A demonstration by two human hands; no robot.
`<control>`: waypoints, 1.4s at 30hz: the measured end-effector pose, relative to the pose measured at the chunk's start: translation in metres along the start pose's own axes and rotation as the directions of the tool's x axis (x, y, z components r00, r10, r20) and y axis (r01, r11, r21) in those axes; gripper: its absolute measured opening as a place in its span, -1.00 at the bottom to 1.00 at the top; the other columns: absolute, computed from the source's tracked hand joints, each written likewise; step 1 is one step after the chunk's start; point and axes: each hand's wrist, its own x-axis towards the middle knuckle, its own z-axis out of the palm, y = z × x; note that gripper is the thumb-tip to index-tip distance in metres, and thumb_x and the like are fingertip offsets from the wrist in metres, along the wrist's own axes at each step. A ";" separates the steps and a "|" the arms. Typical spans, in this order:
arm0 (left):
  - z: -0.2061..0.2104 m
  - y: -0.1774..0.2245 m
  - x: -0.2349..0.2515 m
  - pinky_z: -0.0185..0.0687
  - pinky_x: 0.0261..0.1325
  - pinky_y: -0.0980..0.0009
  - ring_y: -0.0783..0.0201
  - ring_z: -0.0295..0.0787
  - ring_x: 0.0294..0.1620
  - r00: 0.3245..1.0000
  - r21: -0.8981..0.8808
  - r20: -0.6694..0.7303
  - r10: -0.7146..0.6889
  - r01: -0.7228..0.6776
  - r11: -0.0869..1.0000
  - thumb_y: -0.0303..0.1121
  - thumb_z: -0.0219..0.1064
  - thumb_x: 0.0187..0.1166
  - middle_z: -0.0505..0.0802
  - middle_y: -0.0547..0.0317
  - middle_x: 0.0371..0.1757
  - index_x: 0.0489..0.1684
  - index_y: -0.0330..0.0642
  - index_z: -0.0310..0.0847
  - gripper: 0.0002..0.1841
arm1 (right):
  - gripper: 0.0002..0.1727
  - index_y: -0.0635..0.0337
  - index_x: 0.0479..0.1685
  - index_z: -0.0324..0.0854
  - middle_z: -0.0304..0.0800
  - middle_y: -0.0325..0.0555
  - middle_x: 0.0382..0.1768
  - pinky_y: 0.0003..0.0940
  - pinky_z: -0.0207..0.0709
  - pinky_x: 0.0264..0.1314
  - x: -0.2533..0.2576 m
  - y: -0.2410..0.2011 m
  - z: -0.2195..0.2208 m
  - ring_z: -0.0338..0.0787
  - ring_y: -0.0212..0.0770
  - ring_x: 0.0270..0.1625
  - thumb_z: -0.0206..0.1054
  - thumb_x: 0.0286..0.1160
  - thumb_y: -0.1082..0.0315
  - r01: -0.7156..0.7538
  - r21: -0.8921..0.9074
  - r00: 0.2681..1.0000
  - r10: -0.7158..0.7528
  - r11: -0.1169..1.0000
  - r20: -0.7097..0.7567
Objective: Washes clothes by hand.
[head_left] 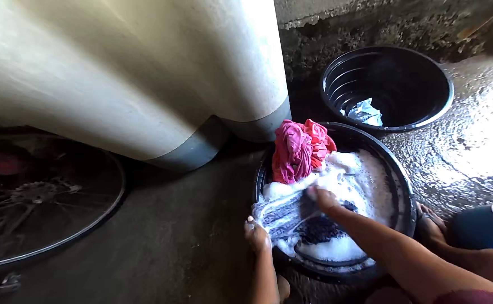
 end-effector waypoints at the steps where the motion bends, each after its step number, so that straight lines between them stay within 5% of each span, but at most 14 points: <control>1: 0.000 0.000 0.000 0.34 0.60 -0.13 -0.23 0.59 0.49 1.000 -0.004 0.000 0.001 -0.001 1.000 -0.16 -0.10 0.92 0.67 -0.44 0.41 0.52 -0.47 0.44 -0.47 | -0.35 0.21 0.77 0.24 0.56 0.39 0.51 0.45 0.36 0.53 0.004 0.011 -0.011 0.54 0.43 0.55 0.21 0.67 0.35 -0.084 -0.017 0.996 0.083 0.996 -0.042; 4: 0.000 0.003 -0.002 0.33 0.60 -0.12 -0.21 0.57 0.51 1.000 -0.004 -0.005 -0.003 0.003 1.000 -0.17 -0.10 0.91 0.66 -0.43 0.42 0.53 -0.47 0.43 -0.48 | -0.42 0.24 0.68 0.31 0.60 0.34 0.48 0.38 0.44 0.47 -0.014 -0.007 -0.030 0.61 0.36 0.52 0.21 0.67 0.33 -0.155 0.012 0.985 0.155 0.988 -0.071; 7: -0.001 -0.001 -0.001 0.31 0.63 -0.09 -0.21 0.56 0.53 0.999 -0.003 0.014 0.031 -0.031 1.000 -0.21 -0.11 0.92 0.65 -0.45 0.44 0.53 -0.51 0.42 -0.49 | -0.44 0.32 0.66 0.36 0.66 0.39 0.38 0.28 0.44 0.53 -0.050 -0.075 -0.013 0.65 0.34 0.47 0.24 0.67 0.37 0.186 0.102 0.981 -0.191 0.977 0.042; 11: 0.005 -0.014 0.002 0.51 0.44 0.12 0.02 0.64 0.30 0.998 -0.266 0.046 0.050 -0.036 0.963 -0.34 -0.10 0.88 0.69 -0.30 0.27 0.45 -0.51 0.39 -0.58 | -0.49 0.32 0.56 0.41 0.69 0.42 0.31 0.35 0.45 0.48 -0.053 -0.121 0.030 0.68 0.38 0.41 0.27 0.67 0.35 0.476 0.137 0.840 -0.495 0.869 0.222; 15: 0.000 -0.001 -0.001 0.32 0.62 -0.06 -0.19 0.57 0.51 1.000 -0.023 0.001 0.030 -0.029 0.999 -0.20 -0.10 0.92 0.66 -0.45 0.42 0.51 -0.52 0.42 -0.48 | -0.37 0.25 0.73 0.31 0.58 0.42 0.48 0.44 0.36 0.53 -0.001 -0.042 0.017 0.57 0.44 0.52 0.24 0.62 0.43 0.158 0.001 0.984 -0.158 0.987 0.081; 18: 0.000 0.000 -0.001 0.30 0.63 -0.06 -0.20 0.56 0.51 1.000 -0.014 -0.003 0.029 -0.029 0.999 -0.20 -0.10 0.91 0.66 -0.46 0.41 0.51 -0.53 0.43 -0.48 | -0.42 0.27 0.70 0.30 0.56 0.39 0.50 0.41 0.43 0.47 0.007 -0.003 -0.019 0.60 0.41 0.51 0.18 0.66 0.43 -0.117 -0.005 0.989 0.116 0.993 -0.088; 20: 0.001 0.000 0.000 0.31 0.62 -0.08 -0.21 0.57 0.50 1.000 -0.023 -0.006 0.024 -0.025 0.999 -0.19 -0.11 0.92 0.66 -0.46 0.40 0.51 -0.52 0.43 -0.48 | -0.42 0.25 0.70 0.29 0.59 0.36 0.48 0.36 0.46 0.47 -0.005 -0.015 -0.032 0.61 0.36 0.51 0.18 0.68 0.37 -0.163 0.043 0.981 0.167 0.986 -0.102; 23: 0.000 0.000 0.000 0.32 0.61 -0.11 -0.21 0.58 0.50 0.999 0.007 0.003 0.035 -0.035 0.999 -0.20 -0.10 0.92 0.67 -0.45 0.40 0.50 -0.51 0.45 -0.49 | -0.42 0.27 0.69 0.33 0.64 0.39 0.41 0.34 0.46 0.48 -0.046 -0.072 -0.017 0.65 0.36 0.47 0.21 0.68 0.36 0.136 0.079 0.990 -0.138 0.988 0.029; 27: 0.004 -0.022 0.003 0.42 0.57 -0.03 -0.13 0.59 0.45 0.994 -0.138 0.058 0.091 -0.082 0.987 -0.28 -0.06 0.88 0.66 -0.37 0.40 0.55 -0.47 0.37 -0.54 | -0.47 0.30 0.56 0.42 0.71 0.41 0.27 0.38 0.49 0.41 -0.067 -0.122 0.030 0.70 0.39 0.37 0.31 0.60 0.38 0.470 0.116 0.847 -0.484 0.875 0.221; 28: 0.005 -0.019 0.004 0.46 0.51 0.06 -0.03 0.62 0.38 0.995 -0.185 0.033 0.092 -0.084 0.979 -0.28 -0.12 0.89 0.68 -0.29 0.31 0.46 -0.46 0.41 -0.56 | -0.44 0.30 0.59 0.40 0.69 0.43 0.31 0.39 0.47 0.44 -0.055 -0.116 0.035 0.69 0.41 0.39 0.32 0.60 0.38 0.453 0.111 0.855 -0.467 0.884 0.226; 32: 0.004 -0.004 -0.001 0.34 0.60 -0.10 -0.19 0.60 0.48 0.998 -0.052 -0.013 0.055 -0.056 0.997 -0.21 -0.09 0.91 0.68 -0.44 0.38 0.46 -0.52 0.48 -0.50 | -0.39 0.26 0.72 0.32 0.57 0.39 0.51 0.44 0.36 0.54 0.002 -0.022 0.008 0.57 0.41 0.54 0.24 0.65 0.37 0.111 0.006 0.993 -0.111 0.994 0.042; 36: 0.004 0.000 0.000 0.34 0.59 -0.10 -0.21 0.59 0.48 0.998 -0.049 -0.017 0.056 -0.057 0.997 -0.23 -0.09 0.91 0.68 -0.46 0.38 0.48 -0.52 0.46 -0.50 | -0.43 0.22 0.69 0.30 0.60 0.33 0.48 0.37 0.45 0.46 -0.004 0.003 -0.034 0.61 0.36 0.52 0.17 0.67 0.37 -0.153 -0.037 0.985 0.150 0.987 -0.081; 39: 0.004 -0.004 0.001 0.33 0.60 -0.10 -0.20 0.59 0.48 0.998 -0.040 -0.012 0.056 -0.057 0.998 -0.22 -0.11 0.92 0.68 -0.46 0.38 0.48 -0.53 0.46 -0.50 | -0.42 0.28 0.67 0.35 0.64 0.40 0.40 0.34 0.45 0.49 -0.041 -0.046 -0.023 0.64 0.36 0.47 0.24 0.66 0.36 0.097 0.089 0.995 -0.100 0.991 0.027; 42: 0.003 -0.016 0.003 0.40 0.57 -0.01 -0.16 0.59 0.44 0.996 -0.178 0.051 0.076 -0.066 0.982 -0.25 -0.11 0.91 0.64 -0.48 0.39 0.50 -0.58 0.38 -0.49 | -0.45 0.34 0.55 0.43 0.72 0.43 0.25 0.32 0.48 0.47 -0.074 -0.100 0.018 0.71 0.36 0.36 0.36 0.60 0.36 0.389 0.246 0.880 -0.437 0.888 0.186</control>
